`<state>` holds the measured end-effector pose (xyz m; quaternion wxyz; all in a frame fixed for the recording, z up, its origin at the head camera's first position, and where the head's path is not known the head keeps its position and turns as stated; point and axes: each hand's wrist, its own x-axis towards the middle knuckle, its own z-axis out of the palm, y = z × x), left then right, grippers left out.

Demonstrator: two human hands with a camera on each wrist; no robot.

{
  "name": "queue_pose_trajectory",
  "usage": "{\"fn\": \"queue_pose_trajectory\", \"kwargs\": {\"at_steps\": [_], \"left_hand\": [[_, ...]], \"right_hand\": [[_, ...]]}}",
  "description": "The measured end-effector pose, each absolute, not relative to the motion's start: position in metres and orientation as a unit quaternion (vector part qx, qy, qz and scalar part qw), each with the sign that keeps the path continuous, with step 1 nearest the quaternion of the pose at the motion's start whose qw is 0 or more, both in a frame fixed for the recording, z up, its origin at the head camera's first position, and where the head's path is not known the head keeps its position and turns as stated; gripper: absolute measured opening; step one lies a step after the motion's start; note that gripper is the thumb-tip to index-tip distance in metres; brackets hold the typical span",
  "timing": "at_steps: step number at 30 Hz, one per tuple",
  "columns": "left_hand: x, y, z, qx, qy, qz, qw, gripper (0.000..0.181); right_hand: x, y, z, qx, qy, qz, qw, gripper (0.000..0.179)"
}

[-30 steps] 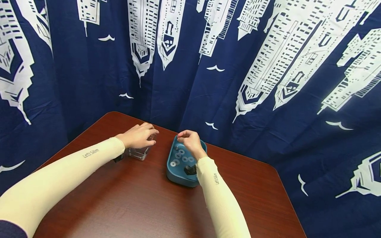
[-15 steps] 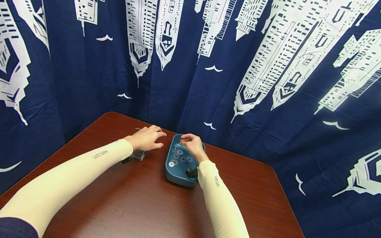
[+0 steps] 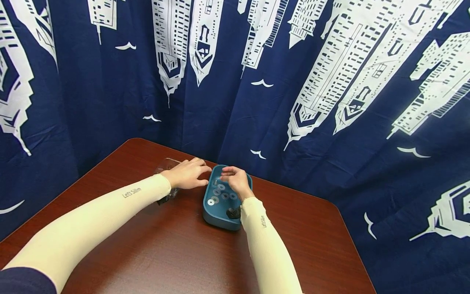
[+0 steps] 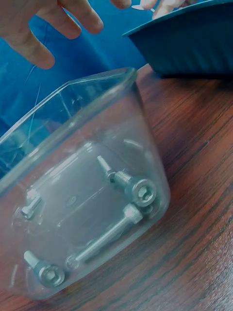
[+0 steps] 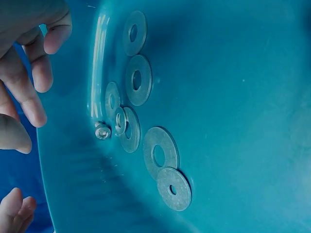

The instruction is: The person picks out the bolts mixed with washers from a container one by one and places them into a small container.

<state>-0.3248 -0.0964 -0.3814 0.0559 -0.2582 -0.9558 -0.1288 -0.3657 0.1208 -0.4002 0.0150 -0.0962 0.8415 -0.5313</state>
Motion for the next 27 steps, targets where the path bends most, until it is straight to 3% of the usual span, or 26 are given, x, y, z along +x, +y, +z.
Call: {"fn": "queue_pose_trajectory", "kwargs": {"at_steps": [27], "left_hand": [[-0.322,-0.087,-0.389,-0.271,-0.956,-0.103,0.04,0.058]], "right_hand": [[-0.371,0.11,-0.413,-0.055,0.856,-0.514,0.019,0.027]]}}
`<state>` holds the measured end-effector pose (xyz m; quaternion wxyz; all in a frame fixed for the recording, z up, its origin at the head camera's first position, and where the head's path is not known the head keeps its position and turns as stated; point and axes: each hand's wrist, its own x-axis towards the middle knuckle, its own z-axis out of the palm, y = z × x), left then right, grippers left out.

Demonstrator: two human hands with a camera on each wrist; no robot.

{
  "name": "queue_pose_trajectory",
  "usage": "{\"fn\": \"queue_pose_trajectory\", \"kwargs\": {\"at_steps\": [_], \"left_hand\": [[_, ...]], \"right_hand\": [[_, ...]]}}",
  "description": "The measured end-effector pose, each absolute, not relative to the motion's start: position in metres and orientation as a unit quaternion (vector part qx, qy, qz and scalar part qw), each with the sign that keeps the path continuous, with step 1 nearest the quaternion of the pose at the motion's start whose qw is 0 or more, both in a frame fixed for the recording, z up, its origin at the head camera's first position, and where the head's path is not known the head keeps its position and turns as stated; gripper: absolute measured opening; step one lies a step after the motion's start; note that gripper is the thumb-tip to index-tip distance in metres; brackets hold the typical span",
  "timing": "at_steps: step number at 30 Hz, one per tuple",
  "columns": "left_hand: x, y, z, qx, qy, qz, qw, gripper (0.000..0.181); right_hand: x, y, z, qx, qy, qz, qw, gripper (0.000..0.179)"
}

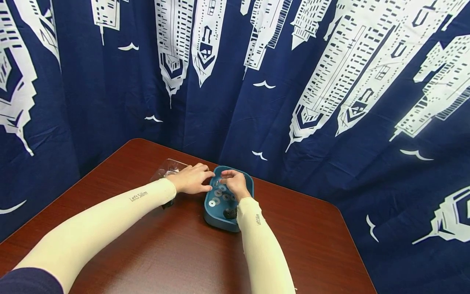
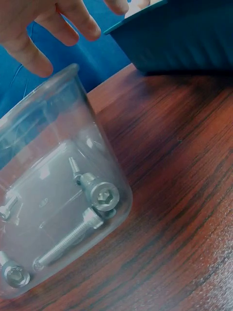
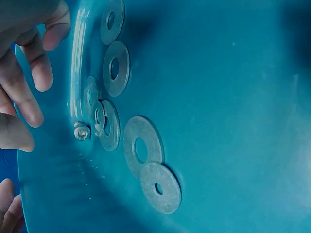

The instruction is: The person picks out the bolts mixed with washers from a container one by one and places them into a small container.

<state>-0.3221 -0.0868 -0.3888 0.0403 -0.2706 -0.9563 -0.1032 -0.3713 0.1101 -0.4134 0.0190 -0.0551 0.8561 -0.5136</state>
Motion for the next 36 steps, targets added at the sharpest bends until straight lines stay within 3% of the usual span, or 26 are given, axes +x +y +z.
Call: {"fn": "queue_pose_trajectory", "kwargs": {"at_steps": [17,36], "left_hand": [[-0.322,-0.086,-0.391,-0.278,-0.95,-0.144,0.011,0.057],[-0.322,-0.083,-0.39,-0.284,-0.947,-0.151,0.008,0.055]], "right_hand": [[-0.375,0.107,-0.433,-0.049,0.862,-0.503,0.037,0.024],[-0.385,0.101,-0.442,-0.014,0.887,-0.461,0.002,0.021]]}}
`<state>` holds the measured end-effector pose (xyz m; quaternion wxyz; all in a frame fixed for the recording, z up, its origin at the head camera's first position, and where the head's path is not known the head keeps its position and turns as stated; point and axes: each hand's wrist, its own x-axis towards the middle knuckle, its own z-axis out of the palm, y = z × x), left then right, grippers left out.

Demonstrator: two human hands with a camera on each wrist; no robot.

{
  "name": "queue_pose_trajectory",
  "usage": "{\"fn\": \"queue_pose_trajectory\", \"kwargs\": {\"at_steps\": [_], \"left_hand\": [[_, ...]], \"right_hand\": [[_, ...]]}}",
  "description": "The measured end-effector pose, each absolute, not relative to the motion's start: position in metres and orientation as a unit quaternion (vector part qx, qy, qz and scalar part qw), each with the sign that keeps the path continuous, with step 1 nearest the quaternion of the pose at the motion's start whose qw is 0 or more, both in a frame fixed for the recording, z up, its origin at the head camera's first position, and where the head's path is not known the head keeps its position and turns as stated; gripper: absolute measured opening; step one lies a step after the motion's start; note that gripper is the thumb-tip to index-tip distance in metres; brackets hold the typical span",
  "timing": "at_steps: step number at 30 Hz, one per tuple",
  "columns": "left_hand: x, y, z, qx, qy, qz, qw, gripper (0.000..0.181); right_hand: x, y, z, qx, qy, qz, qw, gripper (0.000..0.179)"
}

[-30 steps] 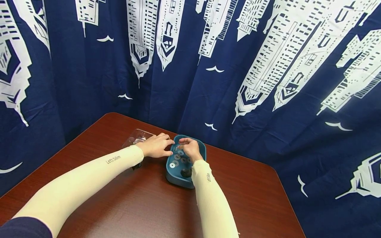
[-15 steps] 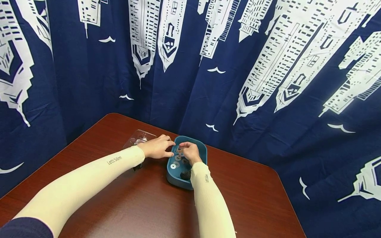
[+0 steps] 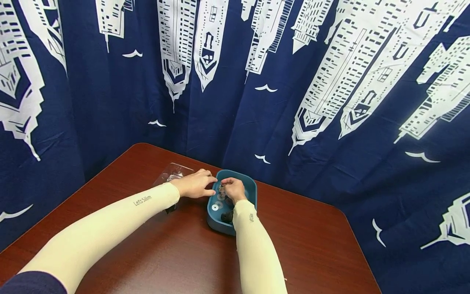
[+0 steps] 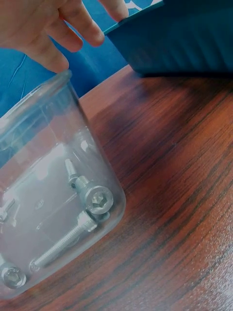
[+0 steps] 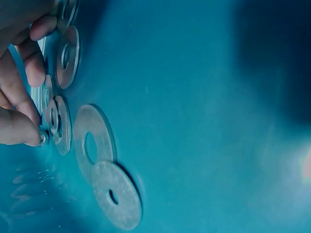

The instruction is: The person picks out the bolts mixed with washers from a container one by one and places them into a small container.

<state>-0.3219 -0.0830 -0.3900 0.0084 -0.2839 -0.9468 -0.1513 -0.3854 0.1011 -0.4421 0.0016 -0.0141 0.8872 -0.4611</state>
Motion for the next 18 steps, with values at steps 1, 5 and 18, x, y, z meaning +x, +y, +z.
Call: {"fn": "queue_pose_trajectory", "kwargs": {"at_steps": [1,5,18], "left_hand": [[-0.3218,-0.0827,-0.3904,-0.284,-0.947,-0.152,0.01,0.055],[-0.3211,-0.0825,-0.3899,-0.283,-0.947,-0.151,0.011,0.054],[-0.3216,-0.0834,-0.3898,-0.288,-0.946,-0.151,0.009,0.054]], "right_hand": [[-0.3854,0.101,-0.4429,-0.013,0.888,-0.46,0.0,0.021],[-0.3853,0.099,-0.4439,-0.002,0.889,-0.458,-0.007,0.02],[-0.3838,0.0921,-0.4417,0.006,0.906,-0.423,-0.025,0.015]]}}
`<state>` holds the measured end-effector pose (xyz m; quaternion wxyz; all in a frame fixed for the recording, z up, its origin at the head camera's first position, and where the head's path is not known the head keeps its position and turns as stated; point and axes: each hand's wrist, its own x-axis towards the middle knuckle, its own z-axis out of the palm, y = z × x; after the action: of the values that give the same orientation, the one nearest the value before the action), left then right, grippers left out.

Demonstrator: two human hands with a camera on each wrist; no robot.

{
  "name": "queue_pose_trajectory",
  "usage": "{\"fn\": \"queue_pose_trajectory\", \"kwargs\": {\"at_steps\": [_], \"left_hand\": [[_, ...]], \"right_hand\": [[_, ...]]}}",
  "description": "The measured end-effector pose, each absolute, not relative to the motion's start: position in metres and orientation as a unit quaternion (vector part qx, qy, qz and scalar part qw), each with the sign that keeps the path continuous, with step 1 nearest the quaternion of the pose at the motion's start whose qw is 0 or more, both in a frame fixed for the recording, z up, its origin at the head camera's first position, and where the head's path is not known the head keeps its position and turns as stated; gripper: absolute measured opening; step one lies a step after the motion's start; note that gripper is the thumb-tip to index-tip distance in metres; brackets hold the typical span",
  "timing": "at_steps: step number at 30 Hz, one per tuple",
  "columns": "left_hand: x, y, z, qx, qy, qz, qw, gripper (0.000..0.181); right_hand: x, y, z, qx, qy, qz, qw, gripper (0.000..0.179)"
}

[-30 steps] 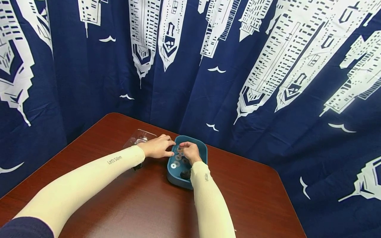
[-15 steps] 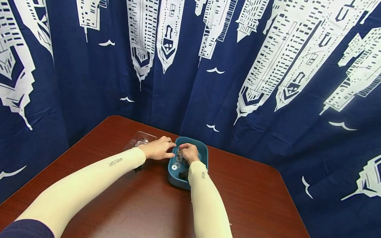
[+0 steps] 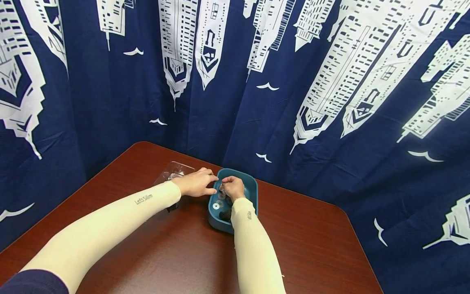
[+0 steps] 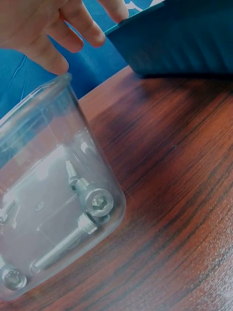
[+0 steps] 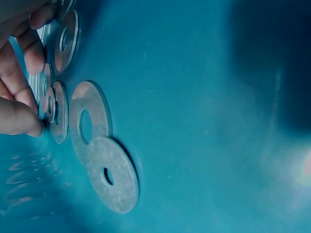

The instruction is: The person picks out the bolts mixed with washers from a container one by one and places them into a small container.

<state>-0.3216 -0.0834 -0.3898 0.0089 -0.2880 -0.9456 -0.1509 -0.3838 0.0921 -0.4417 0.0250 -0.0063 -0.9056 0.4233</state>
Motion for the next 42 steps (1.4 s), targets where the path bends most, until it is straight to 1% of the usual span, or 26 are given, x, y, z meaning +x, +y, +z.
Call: {"fn": "queue_pose_trajectory", "kwargs": {"at_steps": [10,19,26,31,42], "left_hand": [[-0.323,-0.084,-0.391,-0.287,-0.947,-0.147,0.009,0.056],[-0.322,-0.084,-0.389,-0.292,-0.944,-0.156,0.011,0.054],[-0.321,-0.085,-0.389,-0.289,-0.945,-0.153,0.012,0.055],[-0.322,-0.085,-0.391,-0.286,-0.945,-0.157,0.001,0.055],[-0.321,-0.086,-0.39,-0.29,-0.945,-0.15,0.014,0.056]], "right_hand": [[-0.384,0.094,-0.439,-0.006,-0.902,0.432,0.005,0.019],[-0.388,0.096,-0.443,-0.01,-0.9,0.435,0.004,0.017],[-0.386,0.097,-0.441,0.001,-0.897,0.441,-0.018,0.016],[-0.385,0.099,-0.441,-0.003,-0.898,0.44,-0.025,0.013],[-0.38,0.106,-0.437,0.013,-0.894,0.447,-0.012,0.017]]}}
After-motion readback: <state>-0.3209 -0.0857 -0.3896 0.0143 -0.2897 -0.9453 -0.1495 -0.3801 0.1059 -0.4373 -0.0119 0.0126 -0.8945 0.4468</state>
